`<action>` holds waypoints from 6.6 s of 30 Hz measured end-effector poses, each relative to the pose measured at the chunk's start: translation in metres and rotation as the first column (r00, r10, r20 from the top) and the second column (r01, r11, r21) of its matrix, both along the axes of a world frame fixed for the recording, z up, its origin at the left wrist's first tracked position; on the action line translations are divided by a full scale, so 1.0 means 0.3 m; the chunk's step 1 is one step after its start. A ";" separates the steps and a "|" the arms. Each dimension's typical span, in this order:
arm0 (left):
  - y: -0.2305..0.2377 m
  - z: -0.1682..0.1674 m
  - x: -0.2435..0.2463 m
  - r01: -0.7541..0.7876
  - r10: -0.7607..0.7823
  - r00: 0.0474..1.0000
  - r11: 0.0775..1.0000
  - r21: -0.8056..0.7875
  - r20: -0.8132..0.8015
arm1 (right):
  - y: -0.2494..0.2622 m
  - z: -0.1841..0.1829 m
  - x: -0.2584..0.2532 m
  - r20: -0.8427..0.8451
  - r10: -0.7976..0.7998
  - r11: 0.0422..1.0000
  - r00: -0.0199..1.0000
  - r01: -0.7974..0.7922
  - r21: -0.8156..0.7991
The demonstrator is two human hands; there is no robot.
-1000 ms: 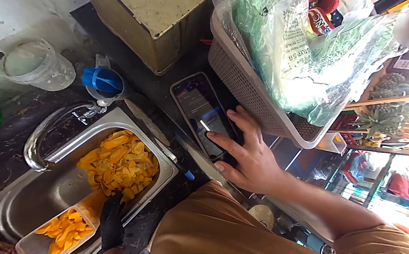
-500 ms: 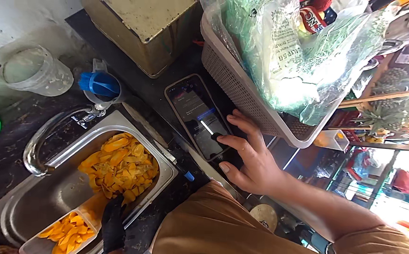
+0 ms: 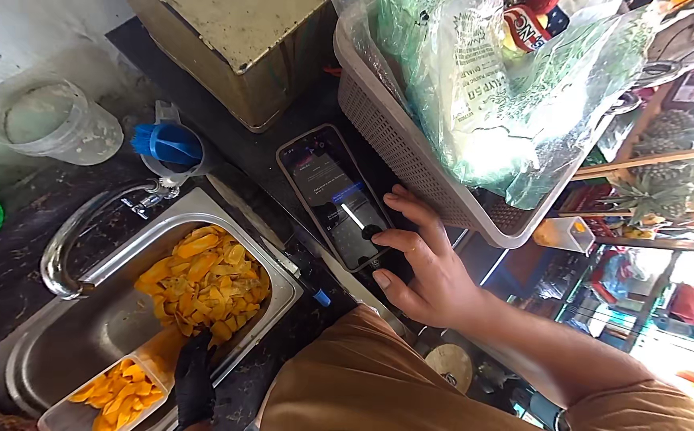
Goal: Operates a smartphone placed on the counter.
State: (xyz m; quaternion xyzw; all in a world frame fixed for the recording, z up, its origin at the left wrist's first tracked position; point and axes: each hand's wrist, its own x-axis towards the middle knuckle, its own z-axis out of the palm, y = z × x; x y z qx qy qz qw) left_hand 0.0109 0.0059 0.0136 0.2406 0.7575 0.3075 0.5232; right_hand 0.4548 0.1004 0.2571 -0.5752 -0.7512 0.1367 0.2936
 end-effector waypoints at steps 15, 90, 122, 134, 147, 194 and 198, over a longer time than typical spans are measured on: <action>0.002 -0.005 -0.002 0.009 -0.009 1.000 1.000 0.002 0.002 | 0.001 0.003 -0.001 0.013 0.001 1.000 1.000 0.000 -0.014; 0.010 0.013 0.008 -0.015 0.015 1.000 0.999 -0.028 -0.013 | 0.008 0.009 -0.013 0.074 0.038 0.999 0.997 -0.038 -0.010; 0.003 -0.005 -0.007 -0.004 0.003 1.000 1.000 -0.018 -0.015 | 0.017 0.012 -0.034 0.225 0.065 0.997 0.972 -0.052 -0.064; 0.002 0.009 -0.001 0.009 -0.009 1.000 1.000 -0.003 0.003 | 0.006 0.004 -0.008 0.049 0.012 1.000 0.999 -0.012 -0.001; 0.003 0.000 -0.006 0.005 -0.005 1.000 1.000 -0.021 0.006 | 0.021 0.008 -0.022 0.121 0.036 0.999 0.992 -0.032 -0.036; -0.004 -0.015 -0.014 0.003 -0.003 1.000 1.000 -0.004 0.007 | 0.021 0.007 -0.015 0.051 0.010 0.999 0.999 -0.007 -0.051; -0.006 -0.017 -0.015 -0.006 0.006 1.000 1.000 -0.009 0.017 | 0.021 0.005 -0.017 0.038 -0.002 0.999 0.999 0.003 -0.041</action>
